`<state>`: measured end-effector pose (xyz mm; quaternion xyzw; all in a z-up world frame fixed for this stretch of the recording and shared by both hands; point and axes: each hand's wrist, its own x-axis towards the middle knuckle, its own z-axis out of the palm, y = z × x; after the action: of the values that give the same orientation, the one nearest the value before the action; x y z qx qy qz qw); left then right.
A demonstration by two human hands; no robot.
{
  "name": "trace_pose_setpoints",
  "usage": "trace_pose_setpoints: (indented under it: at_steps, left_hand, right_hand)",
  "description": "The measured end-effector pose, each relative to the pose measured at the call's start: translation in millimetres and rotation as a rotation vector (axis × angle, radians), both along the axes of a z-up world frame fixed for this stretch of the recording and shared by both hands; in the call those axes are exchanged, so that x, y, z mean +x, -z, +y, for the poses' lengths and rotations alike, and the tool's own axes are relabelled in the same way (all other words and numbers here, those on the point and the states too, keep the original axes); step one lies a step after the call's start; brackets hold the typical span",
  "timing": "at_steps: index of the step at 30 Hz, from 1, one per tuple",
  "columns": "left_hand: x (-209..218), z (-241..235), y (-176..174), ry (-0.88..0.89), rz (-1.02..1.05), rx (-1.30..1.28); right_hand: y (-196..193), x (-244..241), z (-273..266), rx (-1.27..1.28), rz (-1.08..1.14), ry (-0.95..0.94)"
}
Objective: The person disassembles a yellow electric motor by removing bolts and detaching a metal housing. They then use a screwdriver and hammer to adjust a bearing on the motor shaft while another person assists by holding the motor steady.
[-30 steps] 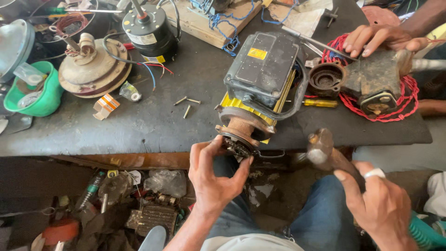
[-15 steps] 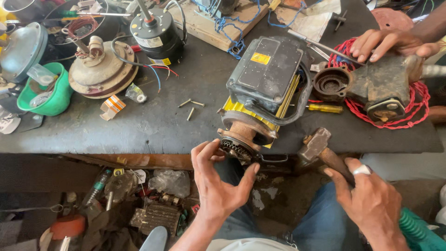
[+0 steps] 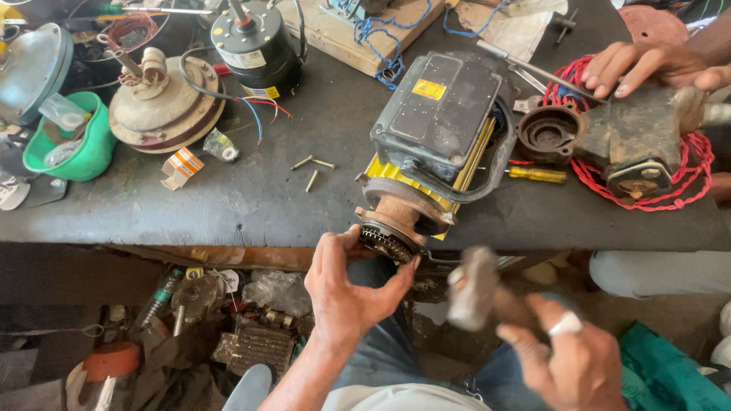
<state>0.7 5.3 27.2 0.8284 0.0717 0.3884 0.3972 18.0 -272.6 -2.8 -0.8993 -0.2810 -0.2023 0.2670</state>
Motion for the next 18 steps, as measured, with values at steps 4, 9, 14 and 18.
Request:
trace_pose_setpoints:
  at_steps: [4, 9, 14, 18]
  left_hand:
    - [1, 1, 2, 0.012, 0.019, -0.027]
    - [-1, 5, 3, 0.026, 0.007, 0.003]
    - [0, 7, 7, 0.053, -0.023, -0.001]
    - [1, 12, 13, 0.084, -0.076, 0.003]
  right_hand:
    - [-15, -22, 24, 0.003, 0.058, -0.114]
    - [-36, -18, 43, -0.013, 0.11, -0.184]
    - [-45, -12, 46, -0.03, 0.096, -0.2]
    - [-49, -14, 50, -0.042, 0.107, -0.236]
